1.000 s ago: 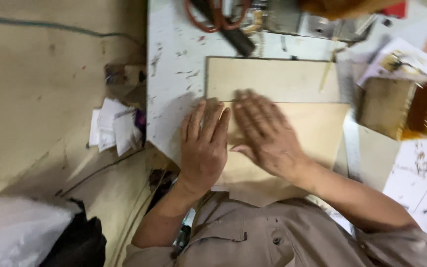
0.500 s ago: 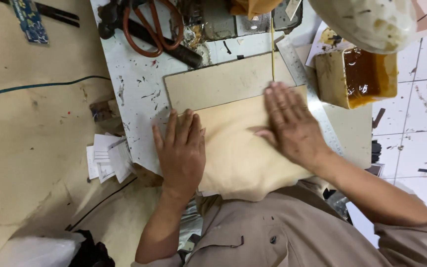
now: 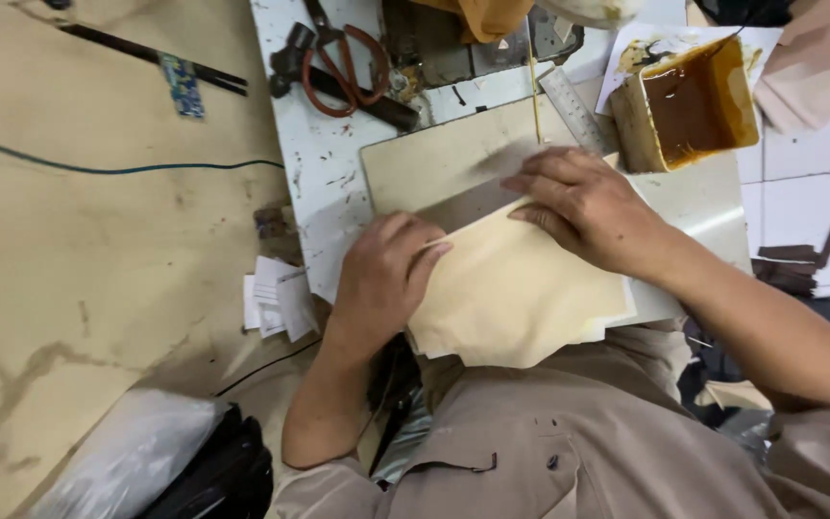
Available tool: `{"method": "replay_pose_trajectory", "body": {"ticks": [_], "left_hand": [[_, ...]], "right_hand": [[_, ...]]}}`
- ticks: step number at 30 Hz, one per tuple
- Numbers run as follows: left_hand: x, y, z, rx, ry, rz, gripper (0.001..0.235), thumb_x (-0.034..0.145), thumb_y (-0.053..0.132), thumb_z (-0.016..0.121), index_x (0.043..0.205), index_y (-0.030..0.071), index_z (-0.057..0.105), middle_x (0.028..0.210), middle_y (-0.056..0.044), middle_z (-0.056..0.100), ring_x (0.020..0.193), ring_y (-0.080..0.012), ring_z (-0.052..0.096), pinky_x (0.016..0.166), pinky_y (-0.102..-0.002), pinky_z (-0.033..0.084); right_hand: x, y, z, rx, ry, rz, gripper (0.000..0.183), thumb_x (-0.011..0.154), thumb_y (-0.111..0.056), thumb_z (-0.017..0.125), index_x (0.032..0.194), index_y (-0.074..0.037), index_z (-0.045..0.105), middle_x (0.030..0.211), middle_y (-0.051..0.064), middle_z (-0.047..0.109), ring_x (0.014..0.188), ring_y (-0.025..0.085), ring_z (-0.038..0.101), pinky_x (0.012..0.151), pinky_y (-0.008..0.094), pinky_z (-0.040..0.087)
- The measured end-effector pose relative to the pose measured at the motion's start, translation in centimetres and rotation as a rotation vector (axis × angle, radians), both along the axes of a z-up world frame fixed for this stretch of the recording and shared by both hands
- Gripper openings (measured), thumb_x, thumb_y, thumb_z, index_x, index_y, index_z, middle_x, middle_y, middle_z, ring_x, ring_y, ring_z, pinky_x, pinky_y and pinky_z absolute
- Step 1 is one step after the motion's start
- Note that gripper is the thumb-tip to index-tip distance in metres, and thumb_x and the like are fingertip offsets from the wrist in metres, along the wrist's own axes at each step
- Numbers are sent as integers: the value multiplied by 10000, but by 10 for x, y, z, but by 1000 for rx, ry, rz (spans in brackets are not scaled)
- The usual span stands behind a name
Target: The person applies glue to a beige leather piece and folds it over a board, then measures a beige wallet with a ruler. They mark a line on the leather with a ruler and pencil, then cut the leather along the marked line using scissors.
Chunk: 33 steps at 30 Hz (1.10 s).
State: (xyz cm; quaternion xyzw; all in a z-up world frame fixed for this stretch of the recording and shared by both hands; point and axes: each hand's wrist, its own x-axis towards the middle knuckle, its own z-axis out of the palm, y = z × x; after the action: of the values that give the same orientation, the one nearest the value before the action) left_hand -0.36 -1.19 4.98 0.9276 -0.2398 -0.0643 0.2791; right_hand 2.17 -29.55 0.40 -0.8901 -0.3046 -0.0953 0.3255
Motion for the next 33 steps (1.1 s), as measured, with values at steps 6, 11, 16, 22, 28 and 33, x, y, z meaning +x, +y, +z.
{"method": "replay_pose_trajectory", "body": {"ticks": [6, 11, 16, 22, 28, 33], "left_hand": [[-35, -10, 57, -161, -61, 21, 106, 990, 147, 687, 1063, 100, 747, 895, -97, 687, 870, -344, 704, 777, -427, 565], [-44, -10, 71, -275, 9, 20, 138, 967, 119, 695, 1087, 103, 762, 911, -101, 741, 860, -357, 732, 764, -436, 586], [-49, -10, 80, -389, 85, 20, 130, 950, 113, 732, 1055, 38, 756, 909, -170, 751, 879, -412, 739, 785, -472, 584], [-51, -3, 74, -404, 90, 51, 104, 970, 96, 712, 1037, 61, 784, 901, -130, 780, 872, -345, 764, 775, -421, 592], [-33, 7, 133, -282, -163, -15, 122, 990, 79, 709, 1093, 23, 743, 1027, -137, 764, 898, -230, 721, 827, -338, 598], [-61, 10, 172, -99, -619, -61, 142, 981, 32, 776, 1105, -3, 718, 996, -157, 759, 867, -277, 731, 754, -388, 626]], "right_hand": [[-16, 2, 52, 186, 39, 165, 125, 990, -210, 715, 929, -105, 742, 926, 60, 704, 843, 309, 673, 810, 434, 515], [-28, 1, 73, 210, 35, 192, 124, 986, -191, 718, 879, -129, 732, 890, 30, 703, 807, 276, 670, 763, 401, 491], [-31, 1, 79, 247, 81, 255, 156, 992, -156, 684, 841, -125, 710, 832, 43, 687, 760, 276, 660, 758, 388, 468], [-31, -1, 91, 241, 94, 306, 159, 1008, -159, 648, 872, -110, 714, 825, 70, 685, 764, 289, 684, 733, 397, 476], [2, 7, 138, 155, -208, 404, 130, 1039, -20, 673, 956, 29, 760, 787, 115, 708, 653, 243, 629, 557, 327, 508], [0, 8, 167, 46, -698, 285, 78, 1091, -138, 743, 1117, -68, 765, 982, 110, 739, 828, 245, 624, 702, 359, 397]]}}
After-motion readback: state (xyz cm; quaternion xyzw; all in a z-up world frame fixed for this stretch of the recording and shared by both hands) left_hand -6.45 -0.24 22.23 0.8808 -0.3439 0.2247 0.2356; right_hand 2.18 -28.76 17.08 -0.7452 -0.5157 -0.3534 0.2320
